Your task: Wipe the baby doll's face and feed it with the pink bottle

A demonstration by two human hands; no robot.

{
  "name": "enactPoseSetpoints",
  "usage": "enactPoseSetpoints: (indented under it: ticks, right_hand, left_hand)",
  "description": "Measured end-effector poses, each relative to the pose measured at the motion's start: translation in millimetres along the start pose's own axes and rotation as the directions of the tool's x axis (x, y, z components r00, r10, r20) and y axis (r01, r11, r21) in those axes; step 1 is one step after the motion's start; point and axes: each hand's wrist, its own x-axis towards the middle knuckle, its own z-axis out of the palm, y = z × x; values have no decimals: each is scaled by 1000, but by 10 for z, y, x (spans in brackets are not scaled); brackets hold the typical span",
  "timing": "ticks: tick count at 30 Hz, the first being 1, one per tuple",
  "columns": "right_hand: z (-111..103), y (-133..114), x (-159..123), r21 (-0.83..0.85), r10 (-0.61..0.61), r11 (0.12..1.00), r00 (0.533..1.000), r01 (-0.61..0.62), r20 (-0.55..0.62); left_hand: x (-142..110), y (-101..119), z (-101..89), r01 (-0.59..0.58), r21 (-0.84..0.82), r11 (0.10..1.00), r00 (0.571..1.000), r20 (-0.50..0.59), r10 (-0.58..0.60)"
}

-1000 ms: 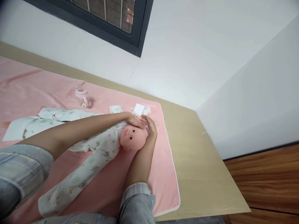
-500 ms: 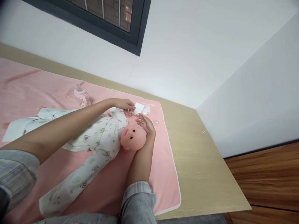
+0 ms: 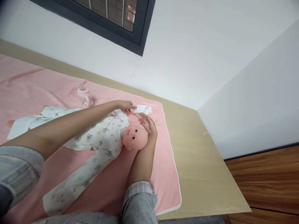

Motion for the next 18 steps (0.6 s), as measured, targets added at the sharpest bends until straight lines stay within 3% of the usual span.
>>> enactPoseSetpoints:
  ticks: [4,8,13,18]
  right_hand:
    - [16,-4,-10,5,7,1000,995,-8,102]
    - [26,-7,-47,2,37,999,989,-38,142]
    - [-13,18,-49,-15,84,996,987,-82,135]
    - [-27,-117,-48,-19,41,999,995,-39,94]
  left_hand:
    - [99,115,106,53,-128,990,998,33,-49]
    - [176,154,178,34,-207,978,999,-30,-41]
    - [126,137,163,-77,-274,959,986,-160,33]
    - [-172,141,112,-253,-302,919,962,-175,207]
